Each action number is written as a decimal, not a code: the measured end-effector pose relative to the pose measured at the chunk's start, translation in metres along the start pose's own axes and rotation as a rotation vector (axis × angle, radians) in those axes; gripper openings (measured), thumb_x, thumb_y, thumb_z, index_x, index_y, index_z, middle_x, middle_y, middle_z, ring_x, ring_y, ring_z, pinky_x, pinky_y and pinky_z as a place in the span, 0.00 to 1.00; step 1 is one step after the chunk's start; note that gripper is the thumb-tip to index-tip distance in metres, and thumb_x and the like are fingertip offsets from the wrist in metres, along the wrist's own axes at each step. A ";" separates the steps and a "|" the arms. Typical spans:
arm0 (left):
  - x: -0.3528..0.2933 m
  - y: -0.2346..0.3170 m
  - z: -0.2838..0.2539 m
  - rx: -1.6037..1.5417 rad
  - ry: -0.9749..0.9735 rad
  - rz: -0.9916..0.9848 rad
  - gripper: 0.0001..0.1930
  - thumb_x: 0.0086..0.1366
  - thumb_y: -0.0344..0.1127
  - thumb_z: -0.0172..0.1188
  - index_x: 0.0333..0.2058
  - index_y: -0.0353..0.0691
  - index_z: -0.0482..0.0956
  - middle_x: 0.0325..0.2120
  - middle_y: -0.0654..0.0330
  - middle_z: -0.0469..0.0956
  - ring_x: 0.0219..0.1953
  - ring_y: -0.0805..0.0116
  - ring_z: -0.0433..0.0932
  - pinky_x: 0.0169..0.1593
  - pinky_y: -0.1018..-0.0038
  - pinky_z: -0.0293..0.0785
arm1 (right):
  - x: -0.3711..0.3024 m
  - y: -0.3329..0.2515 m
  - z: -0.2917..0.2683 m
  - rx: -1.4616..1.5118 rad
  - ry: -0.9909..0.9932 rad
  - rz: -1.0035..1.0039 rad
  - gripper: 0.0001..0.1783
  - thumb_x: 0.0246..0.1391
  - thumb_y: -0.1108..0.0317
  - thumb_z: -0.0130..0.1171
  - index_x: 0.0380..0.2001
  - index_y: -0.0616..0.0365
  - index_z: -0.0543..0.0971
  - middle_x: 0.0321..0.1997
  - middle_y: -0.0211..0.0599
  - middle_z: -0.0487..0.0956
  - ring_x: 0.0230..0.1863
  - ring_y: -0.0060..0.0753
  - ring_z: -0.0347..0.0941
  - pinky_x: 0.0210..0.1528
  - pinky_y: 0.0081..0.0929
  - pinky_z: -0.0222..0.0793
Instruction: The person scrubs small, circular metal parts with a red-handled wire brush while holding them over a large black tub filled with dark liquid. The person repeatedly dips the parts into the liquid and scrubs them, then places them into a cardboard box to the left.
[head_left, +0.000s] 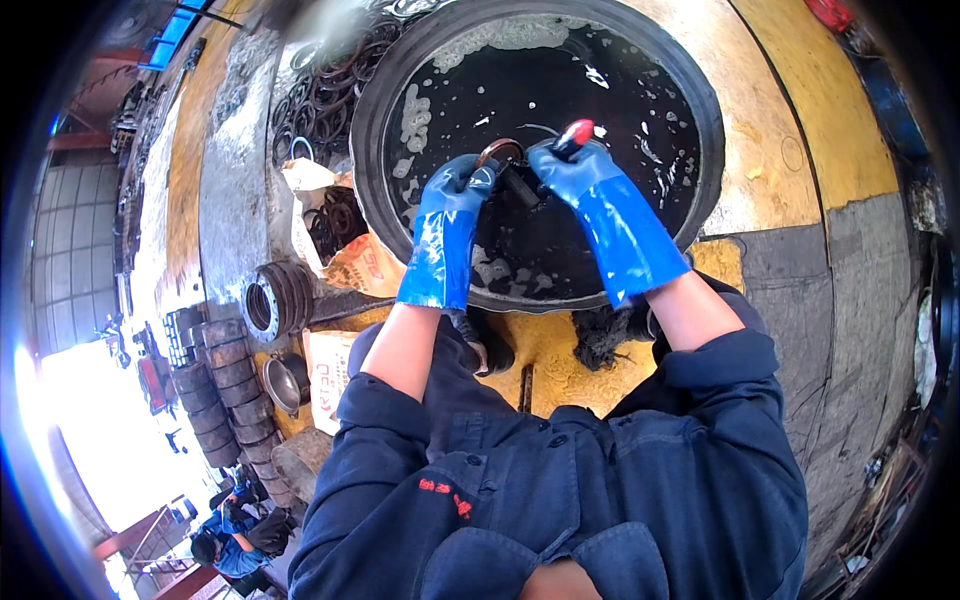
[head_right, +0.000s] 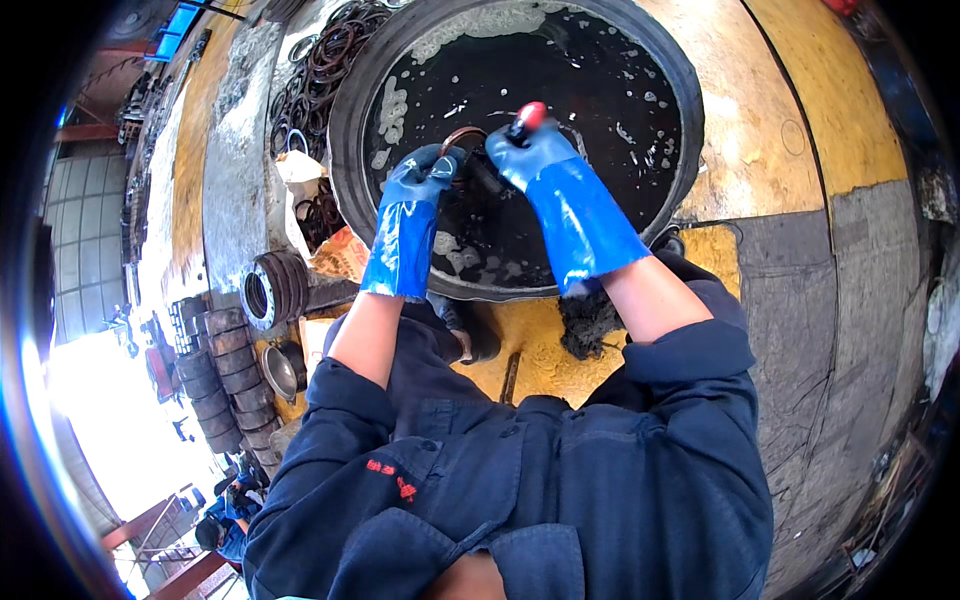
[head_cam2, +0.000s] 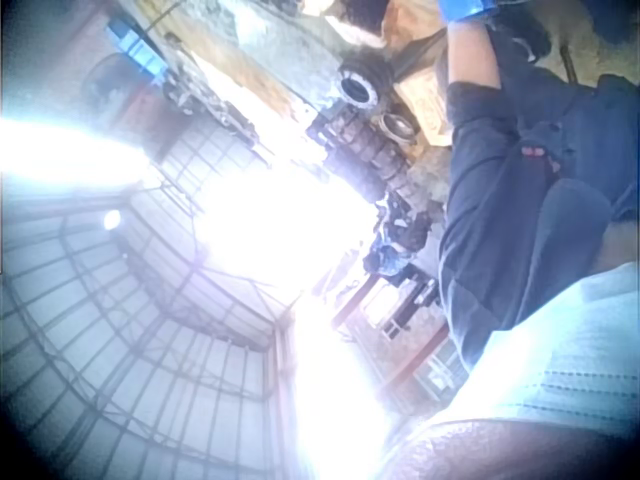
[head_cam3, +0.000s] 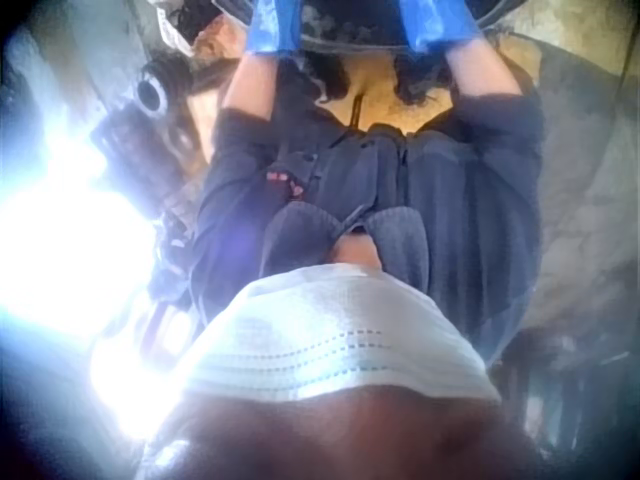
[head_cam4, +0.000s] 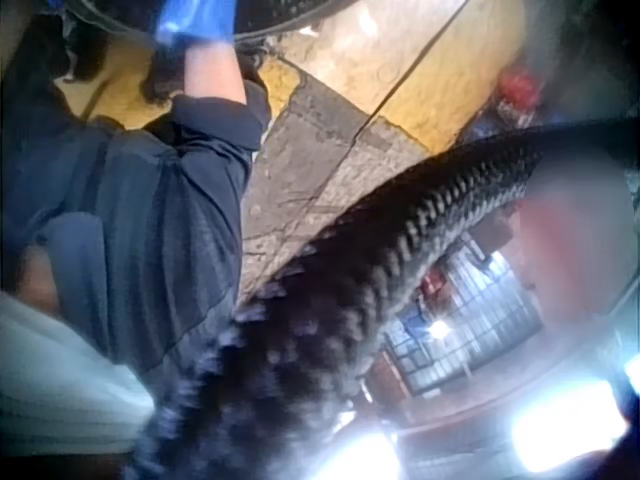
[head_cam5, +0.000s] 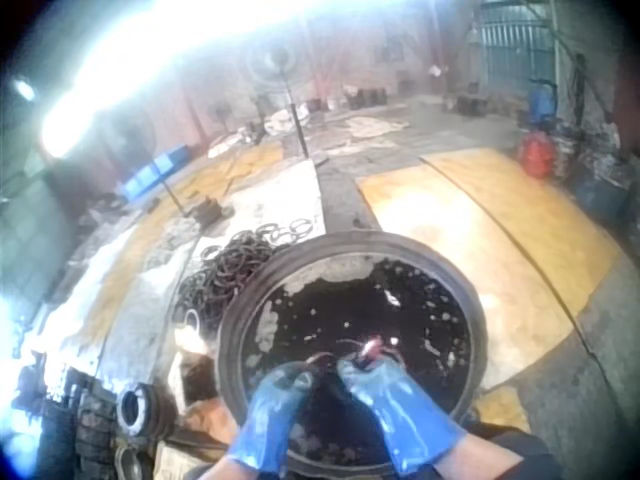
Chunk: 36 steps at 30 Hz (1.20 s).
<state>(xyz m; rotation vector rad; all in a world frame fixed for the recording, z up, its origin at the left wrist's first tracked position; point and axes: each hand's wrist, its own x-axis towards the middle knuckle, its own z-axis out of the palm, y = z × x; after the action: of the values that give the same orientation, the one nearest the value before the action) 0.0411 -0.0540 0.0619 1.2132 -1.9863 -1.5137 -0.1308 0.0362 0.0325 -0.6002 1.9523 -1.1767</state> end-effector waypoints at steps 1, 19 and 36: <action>0.001 0.000 0.002 -0.064 -0.002 -0.006 0.19 0.70 0.43 0.68 0.51 0.34 0.84 0.41 0.59 0.86 0.44 0.71 0.81 0.52 0.75 0.75 | 0.012 0.009 -0.013 -0.057 -0.117 0.114 0.17 0.60 0.57 0.66 0.43 0.60 0.87 0.37 0.34 0.88 0.39 0.23 0.83 0.44 0.26 0.77; 0.008 -0.022 -0.014 -0.273 -0.011 -0.179 0.14 0.72 0.38 0.63 0.49 0.34 0.83 0.42 0.57 0.87 0.45 0.69 0.85 0.52 0.74 0.79 | -0.037 -0.014 -0.011 -0.026 -0.164 -0.045 0.18 0.61 0.48 0.63 0.44 0.49 0.86 0.38 0.41 0.87 0.41 0.44 0.85 0.46 0.40 0.78; 0.000 -0.019 -0.018 -0.416 -0.096 -0.136 0.14 0.69 0.35 0.63 0.49 0.34 0.84 0.42 0.56 0.86 0.44 0.68 0.84 0.48 0.73 0.81 | -0.032 0.014 -0.001 -0.339 0.156 -0.567 0.13 0.58 0.59 0.68 0.47 0.39 0.87 0.46 0.36 0.87 0.47 0.44 0.84 0.51 0.39 0.81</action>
<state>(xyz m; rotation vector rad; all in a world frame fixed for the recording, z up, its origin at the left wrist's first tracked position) 0.0618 -0.0659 0.0508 1.1295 -1.5549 -1.9624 -0.1128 0.0661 0.0320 -1.3426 2.2085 -1.2519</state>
